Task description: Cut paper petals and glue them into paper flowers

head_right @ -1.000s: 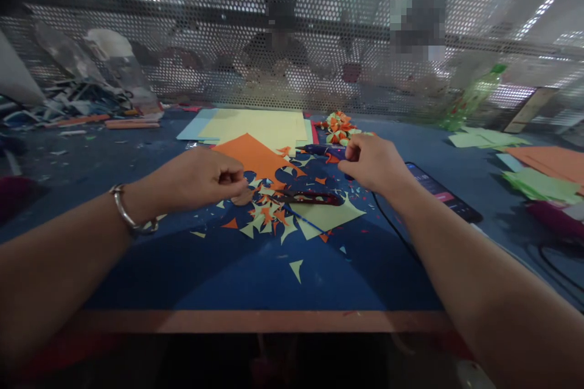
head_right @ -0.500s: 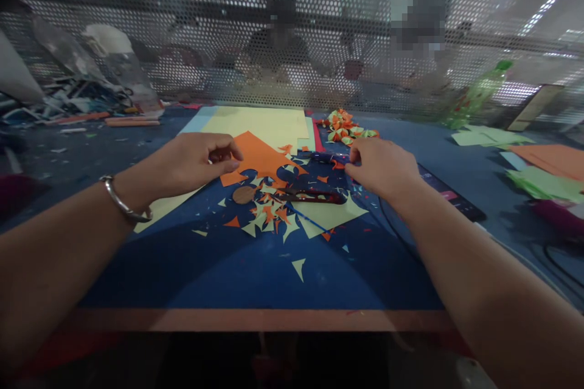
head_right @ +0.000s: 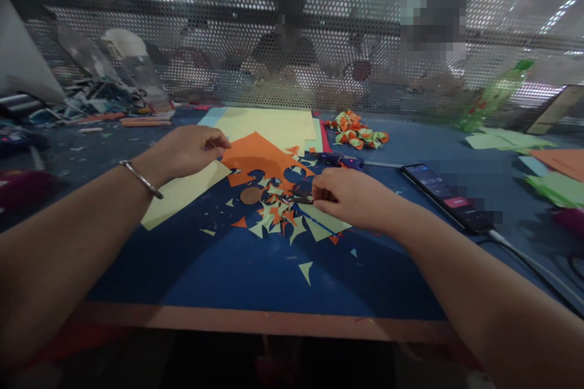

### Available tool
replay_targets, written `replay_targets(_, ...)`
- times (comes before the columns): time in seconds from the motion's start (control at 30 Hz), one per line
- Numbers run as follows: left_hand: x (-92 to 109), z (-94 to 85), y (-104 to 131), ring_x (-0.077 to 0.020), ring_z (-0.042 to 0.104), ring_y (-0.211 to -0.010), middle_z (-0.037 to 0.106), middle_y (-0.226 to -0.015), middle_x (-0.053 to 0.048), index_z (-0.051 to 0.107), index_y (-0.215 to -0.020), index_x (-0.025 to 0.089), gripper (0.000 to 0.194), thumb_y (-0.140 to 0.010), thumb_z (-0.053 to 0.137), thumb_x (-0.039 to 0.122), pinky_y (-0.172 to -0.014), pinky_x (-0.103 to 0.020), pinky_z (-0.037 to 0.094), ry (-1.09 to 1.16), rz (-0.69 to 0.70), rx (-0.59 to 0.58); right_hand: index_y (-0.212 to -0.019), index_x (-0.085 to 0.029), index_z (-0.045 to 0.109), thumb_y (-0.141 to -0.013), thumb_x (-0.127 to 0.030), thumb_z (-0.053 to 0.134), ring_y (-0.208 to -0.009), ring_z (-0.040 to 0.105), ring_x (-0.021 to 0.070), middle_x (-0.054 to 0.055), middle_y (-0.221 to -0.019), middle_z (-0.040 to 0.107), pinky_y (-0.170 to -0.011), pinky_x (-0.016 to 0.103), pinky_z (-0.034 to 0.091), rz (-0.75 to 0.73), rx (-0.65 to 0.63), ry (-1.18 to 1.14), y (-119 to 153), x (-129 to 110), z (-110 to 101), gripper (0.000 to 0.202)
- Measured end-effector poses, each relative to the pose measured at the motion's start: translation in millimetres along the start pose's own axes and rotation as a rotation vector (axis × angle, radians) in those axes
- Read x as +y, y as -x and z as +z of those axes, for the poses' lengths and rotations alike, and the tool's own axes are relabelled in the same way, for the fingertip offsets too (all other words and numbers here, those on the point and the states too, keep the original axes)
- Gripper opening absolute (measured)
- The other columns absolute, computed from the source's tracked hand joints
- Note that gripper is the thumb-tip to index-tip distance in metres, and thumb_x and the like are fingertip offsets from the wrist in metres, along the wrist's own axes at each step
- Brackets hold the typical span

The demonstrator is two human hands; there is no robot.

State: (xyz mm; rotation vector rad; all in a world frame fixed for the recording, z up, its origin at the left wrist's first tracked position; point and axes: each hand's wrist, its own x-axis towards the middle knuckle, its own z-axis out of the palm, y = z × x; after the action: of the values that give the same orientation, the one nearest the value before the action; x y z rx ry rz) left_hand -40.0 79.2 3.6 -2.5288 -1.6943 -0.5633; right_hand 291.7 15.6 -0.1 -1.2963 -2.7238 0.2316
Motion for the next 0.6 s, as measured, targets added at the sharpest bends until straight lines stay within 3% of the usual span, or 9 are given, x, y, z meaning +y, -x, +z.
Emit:
replay_targets(0.2,-10.2,24.7,-9.1,-0.0311,0.063,-0.108,0.068,-0.126,-0.022,0.059,-0.135,0.012,0.057,-0.088,0.052,0.042,-0.089,-0.040,0.048,-0.058,-0.095,-0.065,-0.076,-0.020,0.062,-0.082,-0.027,0.058,-0.067,0.057,0.0176,0.004,-0.077,0.065,-0.063,0.030,0.040,0.054,0.041,0.054,1.1,6.8,-5.0,0.010)
replay_targets(0.3,-10.9,31.7,-13.8,-0.0395,0.058,-0.114,0.066,-0.124,-0.028,0.058,-0.135,0.007,0.066,-0.086,0.057,0.052,-0.092,-0.051,0.047,-0.080,-0.157,-0.047,-0.075,-0.020,0.062,-0.082,-0.029,0.057,-0.066,0.058,0.0181,0.005,-0.078,0.066,-0.063,0.030,0.040,0.131,0.070,0.088,2.0,10.5,-7.1,0.013)
replay_targets(0.4,4.3,24.9,-13.0,-0.0403,0.054,-0.119,0.062,-0.131,-0.027,0.060,-0.130,0.011,0.057,-0.086,0.061,0.048,-0.094,-0.055,0.046,-0.047,-0.173,0.058,-0.079,-0.020,0.064,-0.083,-0.032,0.058,-0.068,0.060,0.0197,0.006,-0.079,0.068,-0.063,0.031,0.040,0.175,0.098,0.107,2.1,13.9,-7.1,0.014)
replay_targets(0.47,28.9,13.0,-4.6,-0.0301,0.059,-0.110,0.068,-0.122,-0.019,0.066,-0.117,0.015,0.038,-0.086,0.065,0.036,-0.094,-0.047,0.048,0.184,-0.069,0.174,-0.080,-0.021,0.065,-0.083,-0.033,0.058,-0.066,0.060,0.0195,0.005,-0.078,0.069,-0.061,0.031,0.039,0.189,0.106,0.105,1.3,13.9,-6.7,0.014)
replay_targets(0.5,45.1,6.2,2.9,-0.0241,0.063,-0.099,0.071,-0.112,-0.014,0.068,-0.108,0.015,0.027,-0.086,0.065,0.032,-0.088,-0.040,0.051,0.385,-0.022,0.146,-0.080,-0.021,0.064,-0.084,-0.032,0.057,-0.065,0.061,0.0191,0.005,-0.077,0.070,-0.060,0.031,0.039,0.194,0.109,0.099,0.6,13.1,-6.5,0.014)
replay_targets(0.53,62.7,-0.3,12.7,-0.0198,0.065,-0.089,0.074,-0.102,-0.011,0.068,-0.101,0.016,0.020,-0.086,0.065,0.029,-0.081,-0.036,0.054,0.610,0.026,0.042,-0.079,-0.022,0.064,-0.084,-0.032,0.057,-0.064,0.061,0.0187,0.004,-0.075,0.070,-0.060,0.030,0.040,0.198,0.115,0.088,-0.1,12.0,-6.4,0.013)
replay_targets(0.6,97.7,-10.3,37.7,-0.0159,0.067,-0.084,0.075,-0.100,-0.007,0.070,-0.099,0.018,0.015,-0.088,0.063,0.024,-0.075,-0.030,0.055,1.014,0.142,-0.329,-0.078,-0.022,0.063,-0.084,-0.030,0.057,-0.063,0.062,0.0182,0.002,-0.072,0.070,-0.060,0.030,0.041,0.193,0.141,0.049,-1.7,9.9,-6.1,0.012)
